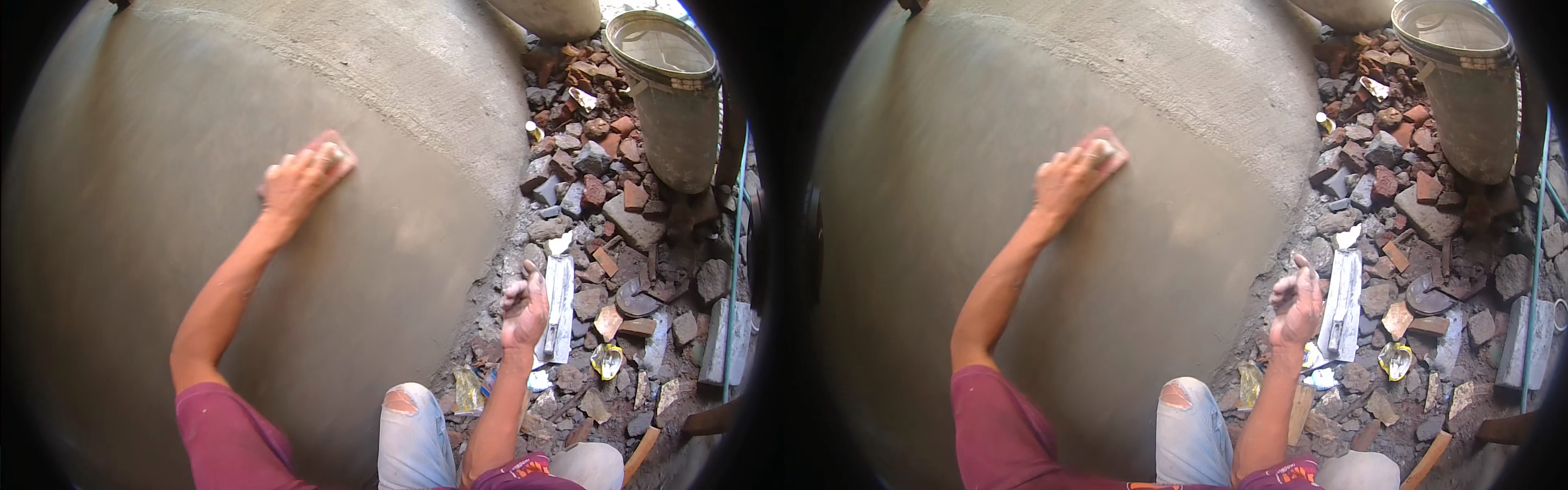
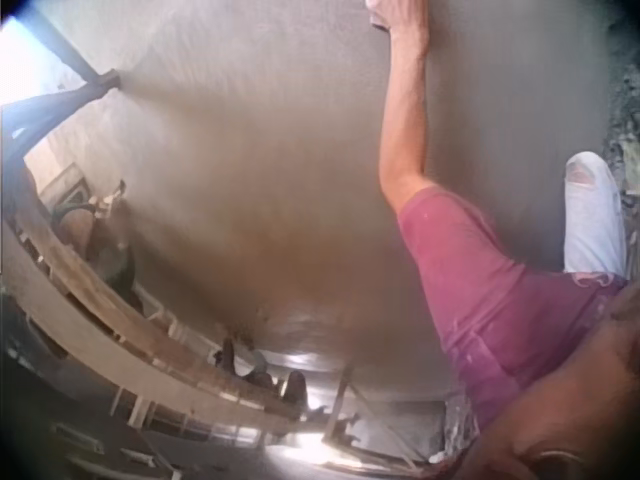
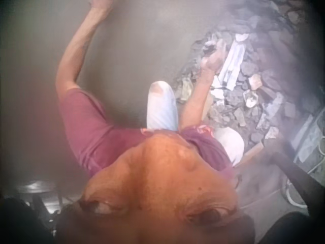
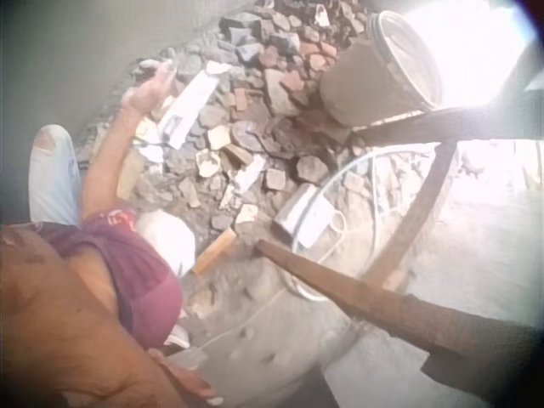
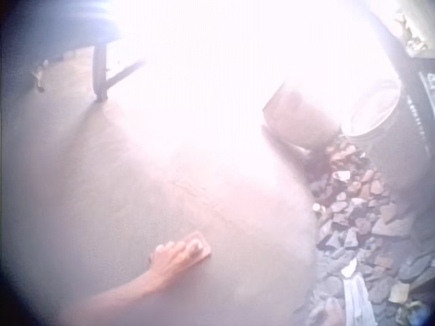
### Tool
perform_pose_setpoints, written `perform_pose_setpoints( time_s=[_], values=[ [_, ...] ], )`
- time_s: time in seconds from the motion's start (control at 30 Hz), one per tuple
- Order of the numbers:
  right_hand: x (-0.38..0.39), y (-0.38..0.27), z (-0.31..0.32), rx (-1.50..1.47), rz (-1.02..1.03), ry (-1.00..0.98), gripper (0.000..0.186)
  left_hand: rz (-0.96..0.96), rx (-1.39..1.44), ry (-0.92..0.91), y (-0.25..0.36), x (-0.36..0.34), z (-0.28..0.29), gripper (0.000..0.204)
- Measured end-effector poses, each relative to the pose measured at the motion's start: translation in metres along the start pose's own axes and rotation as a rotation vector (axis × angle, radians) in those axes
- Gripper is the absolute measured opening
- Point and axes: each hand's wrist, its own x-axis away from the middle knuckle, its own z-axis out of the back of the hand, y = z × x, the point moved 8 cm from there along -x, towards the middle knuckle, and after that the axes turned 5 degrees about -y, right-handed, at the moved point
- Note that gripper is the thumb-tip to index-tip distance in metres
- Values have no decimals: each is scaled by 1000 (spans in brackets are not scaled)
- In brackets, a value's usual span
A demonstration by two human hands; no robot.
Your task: The person smooths a curved concrete wall using a pink trowel held in the right hand, moving it in circular and sweeping motions. The person occasionally touches the wall with the left hand to check the surface while remaining in a squatting position.
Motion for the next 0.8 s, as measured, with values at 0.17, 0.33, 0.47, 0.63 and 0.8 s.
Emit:
perform_pose_setpoints(
  time_s=[0.17, 0.33, 0.47, 0.63, 0.8],
  values=[
    [-12, -14, 64, 68, 116, 151, 35, 446, 23, -171, -176, -114, 24, 50],
    [-9, 24, 62, 93, 13, 142, 41, 436, -35, -111, -145, -128, -34, 50],
    [-17, 4, 31, -4, 11, 104, 42, 202, 5, -67, 21, -79, -34, 43],
    [-8, -34, 22, 21, 109, 77, 37, -41, -3, -57, 65, 0, -25, 33],
    [-18, -43, 58, 21, 141, 146, 39, 214, 11, -145, -29, -103, -8, 38]
  ],
)
